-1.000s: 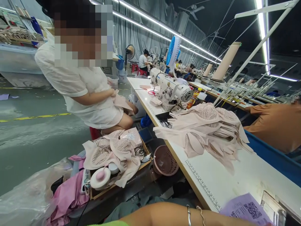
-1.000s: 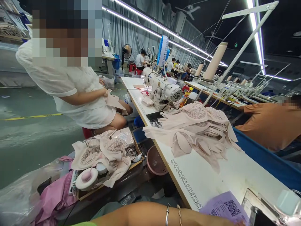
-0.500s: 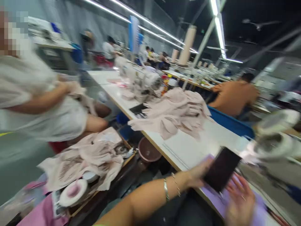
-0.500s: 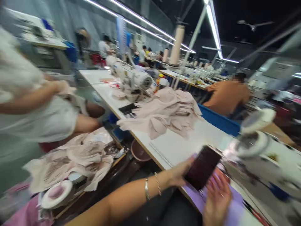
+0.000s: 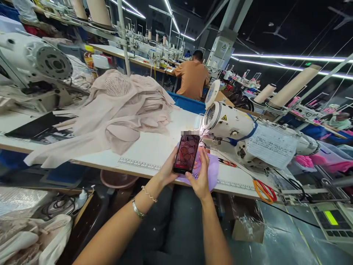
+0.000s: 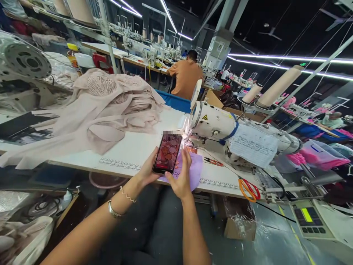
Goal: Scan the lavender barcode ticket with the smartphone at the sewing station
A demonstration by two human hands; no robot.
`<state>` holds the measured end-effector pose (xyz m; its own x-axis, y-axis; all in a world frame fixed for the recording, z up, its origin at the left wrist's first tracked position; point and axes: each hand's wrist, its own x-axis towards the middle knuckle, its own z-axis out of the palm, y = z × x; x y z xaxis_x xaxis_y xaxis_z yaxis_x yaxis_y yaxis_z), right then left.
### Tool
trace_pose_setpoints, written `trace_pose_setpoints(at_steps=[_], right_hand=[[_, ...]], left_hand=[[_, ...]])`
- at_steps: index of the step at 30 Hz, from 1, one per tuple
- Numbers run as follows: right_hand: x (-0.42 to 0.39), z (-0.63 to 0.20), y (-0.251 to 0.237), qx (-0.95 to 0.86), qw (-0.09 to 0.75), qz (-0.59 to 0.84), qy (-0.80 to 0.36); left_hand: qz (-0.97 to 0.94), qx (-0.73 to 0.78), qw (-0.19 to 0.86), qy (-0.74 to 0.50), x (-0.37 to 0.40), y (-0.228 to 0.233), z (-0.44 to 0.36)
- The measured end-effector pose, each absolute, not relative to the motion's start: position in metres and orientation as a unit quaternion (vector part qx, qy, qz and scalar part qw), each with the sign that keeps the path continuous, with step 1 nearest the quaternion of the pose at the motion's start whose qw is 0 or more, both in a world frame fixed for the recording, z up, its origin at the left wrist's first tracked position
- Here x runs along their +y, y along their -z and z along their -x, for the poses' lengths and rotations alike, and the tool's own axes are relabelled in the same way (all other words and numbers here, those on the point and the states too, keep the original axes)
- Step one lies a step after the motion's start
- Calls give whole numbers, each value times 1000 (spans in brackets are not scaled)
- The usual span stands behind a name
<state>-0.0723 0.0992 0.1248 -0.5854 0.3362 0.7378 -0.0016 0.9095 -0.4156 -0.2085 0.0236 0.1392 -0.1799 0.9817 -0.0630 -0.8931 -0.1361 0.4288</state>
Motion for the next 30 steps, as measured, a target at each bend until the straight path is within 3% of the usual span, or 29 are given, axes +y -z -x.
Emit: trace_pose_setpoints(at_steps=[7,11,25,30], right_hand=[[95,77,-120,-870,473,133,-47],[98,83,-116,-859,472,191,-60],[95,75,-123,-886,434,124,-104],[96,83,-119,-862,470,164,-99]], left_hand=[[-113,199,617,-753,23,-141,208],[-124,205,620,-748,25,-140,208],[-140,215,639,-725,23,-140,211],[-139,197,636,-733,25,-135,211]])
